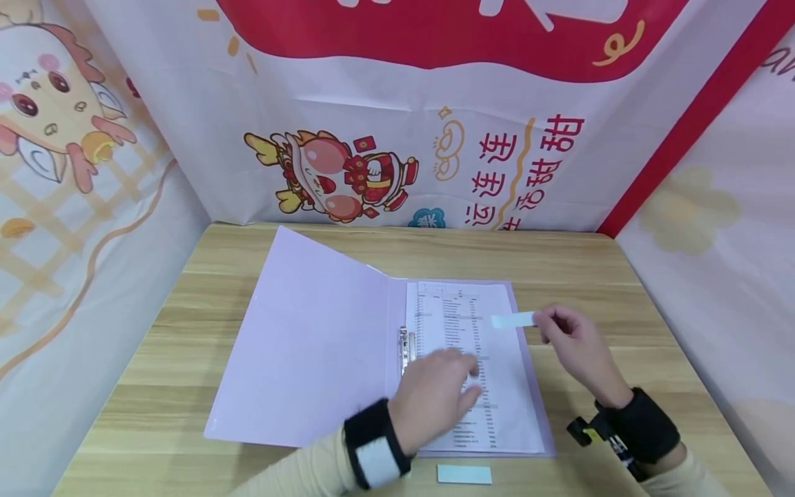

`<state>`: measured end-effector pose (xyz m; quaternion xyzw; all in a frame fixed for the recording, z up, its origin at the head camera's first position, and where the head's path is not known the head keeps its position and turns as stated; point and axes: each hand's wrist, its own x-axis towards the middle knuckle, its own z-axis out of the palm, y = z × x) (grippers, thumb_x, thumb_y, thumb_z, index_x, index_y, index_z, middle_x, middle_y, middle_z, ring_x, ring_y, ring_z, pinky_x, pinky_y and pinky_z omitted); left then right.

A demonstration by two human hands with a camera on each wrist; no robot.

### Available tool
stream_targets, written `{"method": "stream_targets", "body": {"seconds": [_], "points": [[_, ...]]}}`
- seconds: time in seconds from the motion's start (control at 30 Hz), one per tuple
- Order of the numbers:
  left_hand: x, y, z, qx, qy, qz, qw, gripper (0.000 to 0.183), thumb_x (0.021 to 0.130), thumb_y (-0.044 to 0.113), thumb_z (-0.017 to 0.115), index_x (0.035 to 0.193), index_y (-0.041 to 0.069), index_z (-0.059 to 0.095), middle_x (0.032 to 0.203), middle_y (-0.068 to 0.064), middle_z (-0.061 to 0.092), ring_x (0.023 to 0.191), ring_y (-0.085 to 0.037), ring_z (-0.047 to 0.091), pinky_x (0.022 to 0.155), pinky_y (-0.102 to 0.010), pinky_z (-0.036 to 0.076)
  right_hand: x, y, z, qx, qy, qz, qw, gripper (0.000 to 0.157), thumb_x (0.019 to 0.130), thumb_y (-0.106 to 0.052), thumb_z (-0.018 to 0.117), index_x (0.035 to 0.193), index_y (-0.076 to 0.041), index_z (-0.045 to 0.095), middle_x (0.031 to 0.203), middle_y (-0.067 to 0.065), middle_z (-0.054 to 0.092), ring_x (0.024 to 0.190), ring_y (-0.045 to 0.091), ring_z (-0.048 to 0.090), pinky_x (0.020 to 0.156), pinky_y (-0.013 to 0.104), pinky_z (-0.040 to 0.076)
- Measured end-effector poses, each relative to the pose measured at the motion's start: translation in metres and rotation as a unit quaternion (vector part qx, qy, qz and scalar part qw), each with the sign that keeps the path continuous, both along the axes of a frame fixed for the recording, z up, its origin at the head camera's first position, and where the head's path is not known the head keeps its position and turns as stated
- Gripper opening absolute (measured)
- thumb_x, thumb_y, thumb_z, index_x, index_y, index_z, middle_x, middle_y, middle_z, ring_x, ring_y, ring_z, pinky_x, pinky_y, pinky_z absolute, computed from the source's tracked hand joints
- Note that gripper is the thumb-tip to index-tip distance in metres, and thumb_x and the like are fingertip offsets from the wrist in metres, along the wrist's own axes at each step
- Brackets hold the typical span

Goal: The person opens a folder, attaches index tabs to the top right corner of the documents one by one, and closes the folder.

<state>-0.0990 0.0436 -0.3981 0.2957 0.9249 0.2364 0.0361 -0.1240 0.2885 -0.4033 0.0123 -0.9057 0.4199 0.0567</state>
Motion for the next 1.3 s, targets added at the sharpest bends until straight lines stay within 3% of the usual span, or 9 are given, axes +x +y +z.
{"method": "stream_targets", "body": {"seconds": [0.17,0.27,0.37,0.57,0.77,0.9,1.07,1.2,1.3], "points": [[-0.043,0.015,0.032,0.0,0.029,0.048,0.9984,0.019,0.089,0.033,0.063,0.097,0.017,0.068,0.083,0.005,0.063,0.067,-0.006,0.055,0.047,-0.02,0.04,-0.021,0.015,-0.003,0.0,-0.009,-0.014,1.0,0.035,0.096,-0.042,0.046,0.092,-0.011,0.059,0.076,0.012,0.053,0.057,0.023,0.043,0.046,0.03,0.036],[-0.069,0.029,0.041,-0.007,0.034,0.071,0.9969,0.015,0.091,0.029,0.06,0.094,0.017,0.069,0.079,0.006,0.062,0.063,-0.006,0.052,0.047,-0.021,0.04,-0.035,0.021,-0.008,-0.006,-0.02,-0.021,1.0,0.037,0.097,-0.043,0.045,0.093,-0.009,0.059,0.077,0.012,0.053,0.057,0.023,0.042,0.045,0.03,0.035],[-0.094,0.043,0.038,-0.012,0.048,0.078,0.9957,0.014,0.093,0.025,0.058,0.093,0.016,0.069,0.079,0.006,0.063,0.064,-0.006,0.055,0.049,-0.02,0.043,-0.05,0.028,-0.015,-0.012,-0.035,-0.026,0.999,0.04,0.097,-0.044,0.043,0.095,-0.008,0.059,0.078,0.013,0.053,0.061,0.023,0.043,0.049,0.03,0.037],[-0.134,0.056,0.001,-0.047,0.096,0.03,0.9938,0.033,0.094,0.028,0.056,0.124,0.014,0.059,0.119,0.0,0.061,0.106,-0.011,0.058,0.083,-0.022,0.049,-0.075,0.037,-0.043,-0.035,-0.031,-0.04,0.998,0.037,0.098,-0.038,0.045,0.094,-0.003,0.059,0.076,0.011,0.055,0.064,0.016,0.048,0.052,0.026,0.039],[-0.155,0.061,-0.034,-0.113,0.048,-0.016,0.9923,0.078,0.081,0.053,0.064,0.142,0.012,0.038,0.138,-0.005,0.046,0.124,-0.017,0.047,0.101,-0.027,0.039,-0.097,0.045,-0.073,-0.061,-0.051,-0.042,0.996,0.04,0.099,-0.031,0.044,0.098,0.006,0.058,0.073,0.006,0.055,0.062,0.01,0.048,0.052,0.023,0.04],[-0.161,0.068,-0.051,-0.133,0.026,-0.027,0.9904,0.096,0.072,0.059,0.069,0.146,0.01,0.031,0.143,-0.006,0.041,0.128,-0.019,0.042,0.105,-0.027,0.034,-0.106,0.05,-0.085,-0.06,-0.077,-0.044,0.994,0.042,0.1,-0.033,0.041,0.101,0.006,0.056,0.079,0.012,0.056,0.063,0.012,0.047,0.055,0.025,0.039],[-0.163,0.079,-0.077,-0.153,0.024,-0.015,0.9878,0.103,0.068,0.062,0.071,0.147,0.01,0.028,0.144,-0.005,0.04,0.129,-0.019,0.04,0.104,-0.028,0.036,-0.11,0.053,-0.098,-0.071,-0.111,-0.056,0.99,0.042,0.1,-0.037,0.041,0.103,0.002,0.055,0.079,0.011,0.056,0.062,0.014,0.046,0.054,0.027,0.038],[-0.161,0.088,-0.096,-0.182,0.049,-0.014,0.9819,0.106,0.066,0.067,0.069,0.146,0.01,0.03,0.141,-0.005,0.043,0.125,-0.019,0.044,0.098,-0.029,0.042,-0.112,0.055,-0.106,-0.095,-0.11,-0.065,0.987,0.038,0.1,-0.034,0.042,0.102,0.003,0.055,0.075,0.007,0.056,0.059,0.013,0.047,0.052,0.026,0.039],[-0.16,0.093,-0.103,-0.198,0.078,-0.009,0.977,0.108,0.063,0.07,0.069,0.145,0.01,0.032,0.138,-0.004,0.045,0.12,-0.018,0.048,0.091,-0.03,0.046,-0.114,0.055,-0.109,-0.096,-0.11,-0.07,0.987,0.038,0.1,-0.035,0.042,0.103,0.001,0.055,0.074,0.005,0.055,0.06,0.013,0.047,0.053,0.025,0.039]]}}
